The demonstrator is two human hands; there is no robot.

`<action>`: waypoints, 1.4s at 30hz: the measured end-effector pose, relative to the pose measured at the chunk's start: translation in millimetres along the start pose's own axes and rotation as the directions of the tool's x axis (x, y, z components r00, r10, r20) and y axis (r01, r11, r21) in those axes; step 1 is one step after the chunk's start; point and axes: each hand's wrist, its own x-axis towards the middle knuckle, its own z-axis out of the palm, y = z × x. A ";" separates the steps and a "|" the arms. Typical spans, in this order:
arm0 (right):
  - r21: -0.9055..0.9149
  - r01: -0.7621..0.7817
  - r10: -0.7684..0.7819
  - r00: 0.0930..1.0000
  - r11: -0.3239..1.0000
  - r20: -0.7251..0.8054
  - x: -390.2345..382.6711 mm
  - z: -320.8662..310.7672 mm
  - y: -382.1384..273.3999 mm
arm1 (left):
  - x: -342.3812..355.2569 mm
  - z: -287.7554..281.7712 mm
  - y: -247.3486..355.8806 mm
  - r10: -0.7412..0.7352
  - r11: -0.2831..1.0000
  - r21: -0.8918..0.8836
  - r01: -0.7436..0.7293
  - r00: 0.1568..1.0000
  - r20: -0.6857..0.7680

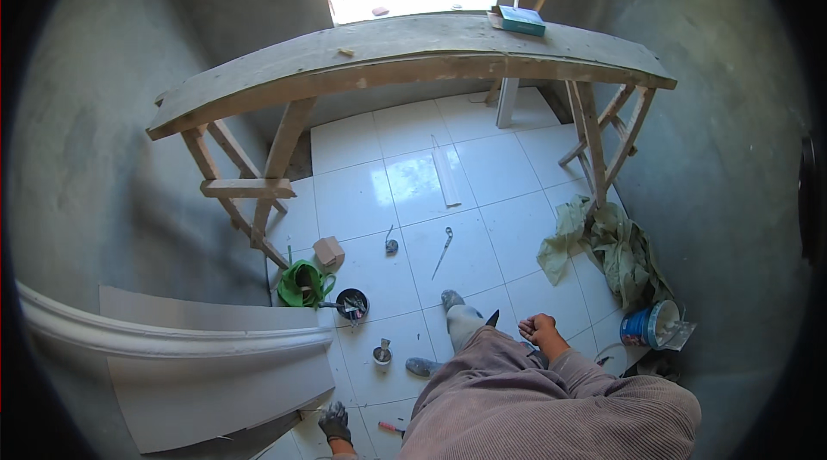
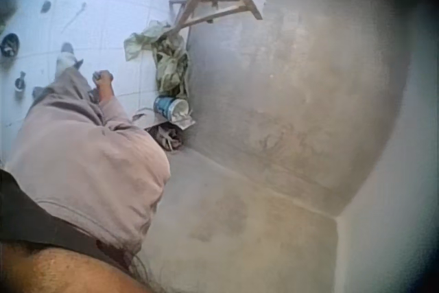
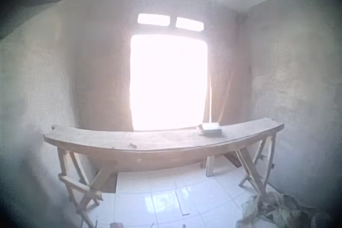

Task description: The worker marks, measures, and then cuts a piece of white crown molding using a handsaw.

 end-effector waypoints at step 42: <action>0.077 0.515 0.273 0.316 -0.854 0.908 634.8 588.9 -206.7 | 309.1 568.7 -509.7 0.112 0.950 0.290 -0.117 0.993 0.033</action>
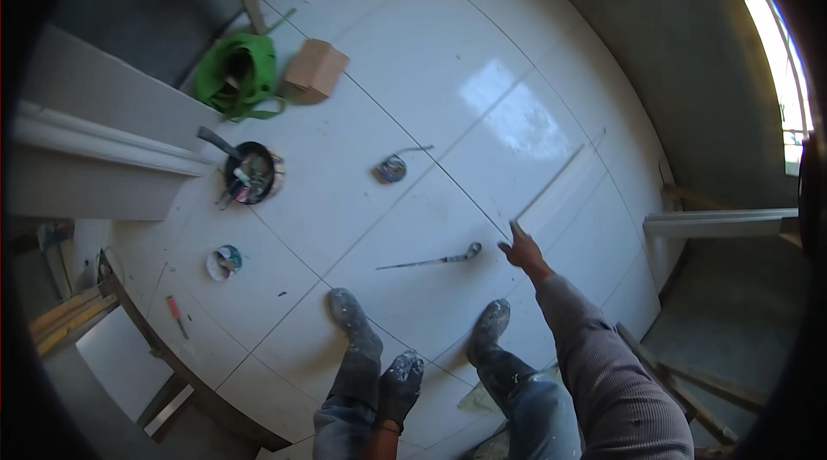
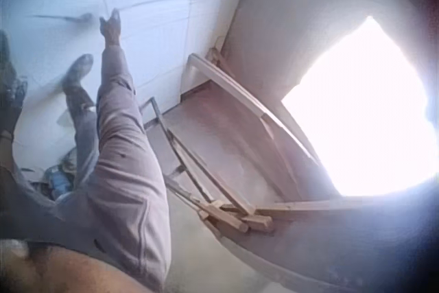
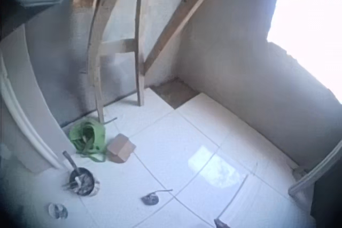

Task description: The worker marks, measures, and then cuts a piece of white crown molding using a handsaw.

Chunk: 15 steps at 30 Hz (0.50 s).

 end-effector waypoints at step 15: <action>0.155 -0.551 0.564 0.824 0.820 -0.054 -14.1 99.5 -9.9 | 13.0 -4.6 34.2 -0.101 0.936 -0.302 0.180 0.960 0.260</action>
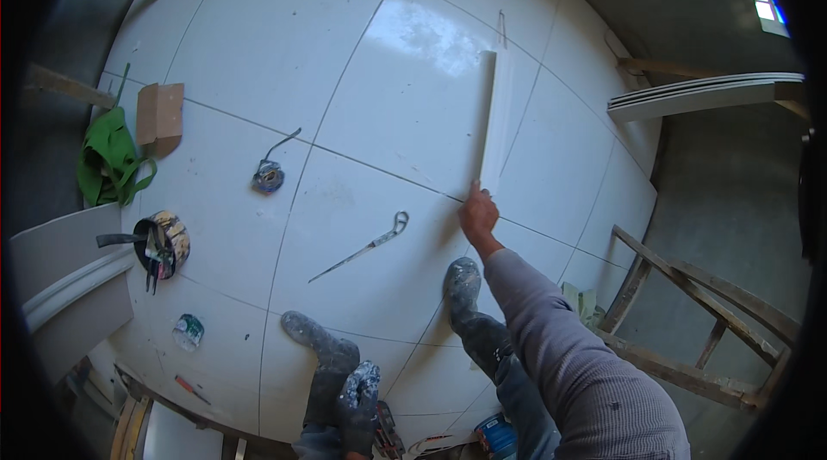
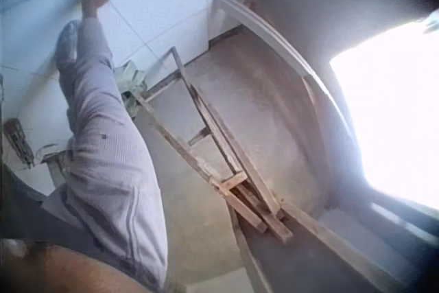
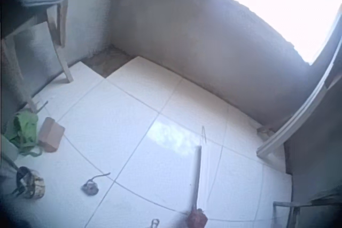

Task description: The worker marks, measures, and then cuts a piece of white crown molding using a handsaw.

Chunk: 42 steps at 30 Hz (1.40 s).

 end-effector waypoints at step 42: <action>0.547 0.283 -0.339 0.941 0.788 0.003 -154.2 -151.7 -91.9 | -30.8 -33.7 27.7 0.165 0.974 0.221 -0.055 0.838 -0.520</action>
